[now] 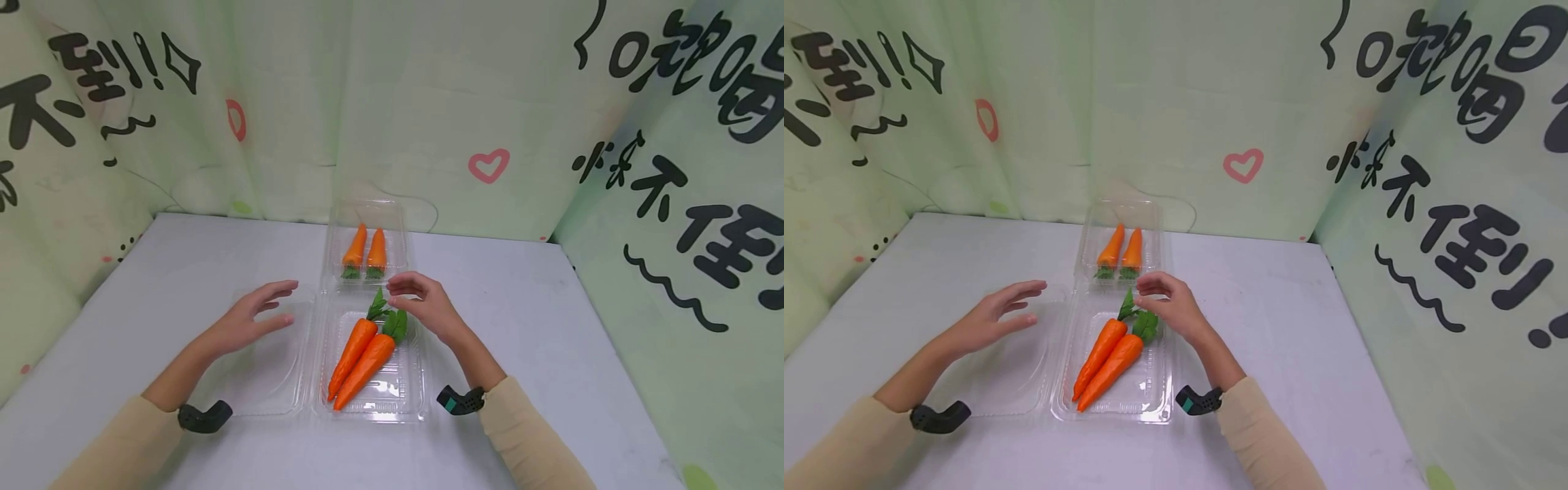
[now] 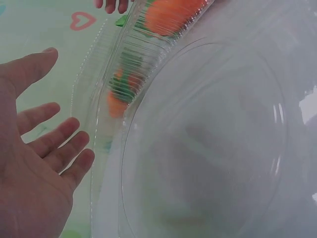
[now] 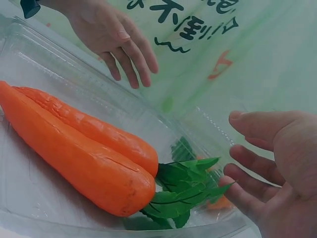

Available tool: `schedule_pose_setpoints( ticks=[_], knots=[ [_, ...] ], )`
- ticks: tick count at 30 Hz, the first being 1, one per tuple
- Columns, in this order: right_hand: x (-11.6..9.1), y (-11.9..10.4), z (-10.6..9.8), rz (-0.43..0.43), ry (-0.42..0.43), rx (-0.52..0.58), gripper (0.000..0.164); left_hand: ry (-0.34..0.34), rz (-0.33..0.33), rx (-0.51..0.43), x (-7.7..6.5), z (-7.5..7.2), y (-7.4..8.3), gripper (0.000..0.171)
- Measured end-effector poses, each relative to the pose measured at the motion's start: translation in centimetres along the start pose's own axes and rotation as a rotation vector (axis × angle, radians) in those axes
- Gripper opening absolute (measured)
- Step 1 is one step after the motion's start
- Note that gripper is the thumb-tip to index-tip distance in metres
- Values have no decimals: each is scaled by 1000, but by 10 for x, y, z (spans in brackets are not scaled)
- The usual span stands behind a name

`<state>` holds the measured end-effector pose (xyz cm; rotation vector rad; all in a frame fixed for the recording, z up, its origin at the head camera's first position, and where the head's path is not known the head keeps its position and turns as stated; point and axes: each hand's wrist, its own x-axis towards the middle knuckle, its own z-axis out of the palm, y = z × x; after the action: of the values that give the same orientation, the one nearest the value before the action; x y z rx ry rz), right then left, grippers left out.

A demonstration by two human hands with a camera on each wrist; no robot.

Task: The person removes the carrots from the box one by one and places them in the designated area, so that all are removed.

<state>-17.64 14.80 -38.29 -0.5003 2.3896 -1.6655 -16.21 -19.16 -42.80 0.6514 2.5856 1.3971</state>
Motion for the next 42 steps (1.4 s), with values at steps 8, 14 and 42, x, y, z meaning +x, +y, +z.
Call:
schedule_pose_setpoints(
  ticks=[8, 14, 42],
  knots=[
    [1, -1, 3, -14, -23, -19, 39, 16, -36, 11, 3, 5, 5, 63],
    [5, 9, 4, -14, -30, -12, 38, 23, -46, 37, 6, 8, 7, 63],
    [17, 31, 9, -35, -81, 7, 34, 11, -114, 65, 24, 22, 14, 66]
  ],
)
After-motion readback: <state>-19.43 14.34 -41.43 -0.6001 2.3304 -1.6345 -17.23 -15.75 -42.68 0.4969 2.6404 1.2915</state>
